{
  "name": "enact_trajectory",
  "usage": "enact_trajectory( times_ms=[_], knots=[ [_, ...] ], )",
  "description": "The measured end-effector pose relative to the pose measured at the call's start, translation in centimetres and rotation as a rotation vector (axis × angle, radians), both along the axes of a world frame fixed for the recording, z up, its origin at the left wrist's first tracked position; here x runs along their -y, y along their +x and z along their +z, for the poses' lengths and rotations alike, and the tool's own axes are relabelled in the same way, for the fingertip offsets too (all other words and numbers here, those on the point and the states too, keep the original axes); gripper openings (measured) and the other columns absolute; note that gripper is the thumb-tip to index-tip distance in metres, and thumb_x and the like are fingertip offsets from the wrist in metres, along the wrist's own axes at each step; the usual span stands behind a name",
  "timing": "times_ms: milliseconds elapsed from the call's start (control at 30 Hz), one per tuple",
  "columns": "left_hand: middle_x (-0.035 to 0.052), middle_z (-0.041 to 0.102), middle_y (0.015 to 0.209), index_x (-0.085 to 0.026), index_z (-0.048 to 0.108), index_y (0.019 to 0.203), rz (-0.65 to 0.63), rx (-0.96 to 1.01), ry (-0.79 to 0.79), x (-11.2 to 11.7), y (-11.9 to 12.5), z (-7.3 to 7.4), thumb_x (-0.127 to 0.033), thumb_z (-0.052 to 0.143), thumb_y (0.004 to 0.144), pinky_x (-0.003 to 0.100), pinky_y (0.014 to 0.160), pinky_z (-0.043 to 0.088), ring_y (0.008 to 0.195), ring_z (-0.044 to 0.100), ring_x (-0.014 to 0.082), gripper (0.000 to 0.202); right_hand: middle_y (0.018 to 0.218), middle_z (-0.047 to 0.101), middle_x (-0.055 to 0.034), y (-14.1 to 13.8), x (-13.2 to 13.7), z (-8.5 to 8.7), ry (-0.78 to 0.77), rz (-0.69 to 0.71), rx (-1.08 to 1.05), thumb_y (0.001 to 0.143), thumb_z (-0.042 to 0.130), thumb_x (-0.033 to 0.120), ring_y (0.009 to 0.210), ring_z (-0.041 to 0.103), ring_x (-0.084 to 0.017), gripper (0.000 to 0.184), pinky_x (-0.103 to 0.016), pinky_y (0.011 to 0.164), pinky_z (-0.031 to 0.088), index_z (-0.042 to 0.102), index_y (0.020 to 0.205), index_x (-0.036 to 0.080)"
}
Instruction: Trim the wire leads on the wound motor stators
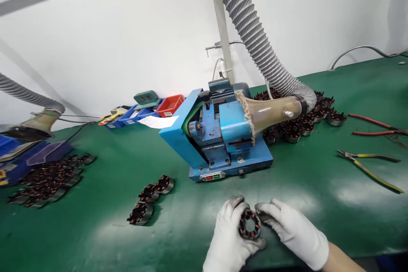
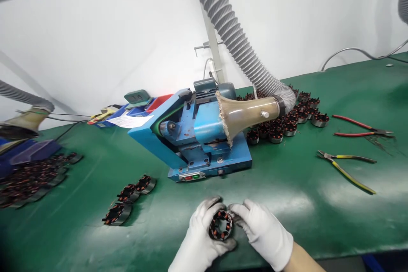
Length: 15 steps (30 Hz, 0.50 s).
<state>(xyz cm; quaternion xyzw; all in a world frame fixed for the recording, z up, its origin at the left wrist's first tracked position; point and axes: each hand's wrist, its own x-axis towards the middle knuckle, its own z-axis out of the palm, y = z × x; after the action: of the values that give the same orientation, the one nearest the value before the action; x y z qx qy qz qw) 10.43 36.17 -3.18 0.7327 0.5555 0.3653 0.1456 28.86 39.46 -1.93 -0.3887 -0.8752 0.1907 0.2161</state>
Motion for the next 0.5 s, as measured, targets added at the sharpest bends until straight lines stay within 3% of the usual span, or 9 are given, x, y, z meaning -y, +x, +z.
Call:
enact_trajectory(
  times_ms=[100,167,267,333,400,500],
  knots=[
    [0.0089,0.058,0.109,-0.020,0.053,0.102,-0.029,0.072,-0.016,0.1,-0.3,-0.6,-0.018,0.079,0.038,0.044,0.084,0.051,0.101,0.057,0.0287,0.069,0.065,0.051,-0.0044,-0.4,0.1,1.4,0.136,0.002,-0.019,0.085,0.027,0.005,0.051,0.053,-0.015,0.037,-0.023,0.047,0.045,0.062,0.090,0.017],
    [0.0079,0.059,0.109,-0.022,0.051,0.111,-0.006,0.156,-0.097,0.4,0.0,-0.7,-0.019,0.078,0.047,0.039,0.078,0.054,0.096,0.060,0.0252,0.069,0.065,0.051,-0.0049,-0.8,0.2,2.7,0.182,-0.026,-0.086,0.084,0.027,0.005,0.051,0.053,-0.014,0.037,-0.022,0.047,0.044,0.062,0.084,0.017],
    [0.0041,0.064,0.092,-0.023,0.051,0.115,0.037,0.235,-0.146,0.8,0.5,-0.2,-0.021,0.070,0.068,0.032,0.065,0.056,0.077,0.064,0.0187,0.050,0.069,0.057,-0.0056,-1.4,0.5,4.0,0.171,-0.077,-0.240,0.085,0.032,0.010,0.061,0.058,-0.014,0.030,-0.021,0.056,0.049,0.060,0.079,0.019],
    [0.0034,0.063,0.084,-0.024,0.053,0.111,0.056,0.246,-0.104,1.2,0.4,0.6,-0.022,0.062,0.078,0.032,0.064,0.055,0.072,0.064,0.0176,0.034,0.071,0.059,-0.0044,-1.7,0.6,4.7,0.034,-0.109,-0.296,0.083,0.037,0.014,0.066,0.060,-0.014,0.026,-0.021,0.061,0.049,0.061,0.077,0.021],
    [0.0052,0.062,0.091,-0.025,0.055,0.108,0.062,0.259,-0.053,1.8,0.1,1.8,-0.024,0.058,0.081,0.034,0.070,0.055,0.081,0.064,0.0194,0.027,0.070,0.060,-0.0036,-1.9,0.6,5.4,-0.201,-0.167,-0.300,0.080,0.043,0.019,0.067,0.060,-0.015,0.021,-0.023,0.062,0.049,0.062,0.071,0.021],
    [0.0104,0.053,0.114,-0.026,0.052,0.115,0.096,0.232,0.041,2.6,-0.3,3.7,-0.029,0.065,0.077,0.036,0.081,0.052,0.104,0.057,0.0249,0.040,0.071,0.060,-0.0048,-2.1,0.5,6.7,-0.569,-0.271,-0.312,0.075,0.047,0.032,0.070,0.059,-0.019,0.021,-0.027,0.065,0.048,0.061,0.067,0.019]
  ],
)
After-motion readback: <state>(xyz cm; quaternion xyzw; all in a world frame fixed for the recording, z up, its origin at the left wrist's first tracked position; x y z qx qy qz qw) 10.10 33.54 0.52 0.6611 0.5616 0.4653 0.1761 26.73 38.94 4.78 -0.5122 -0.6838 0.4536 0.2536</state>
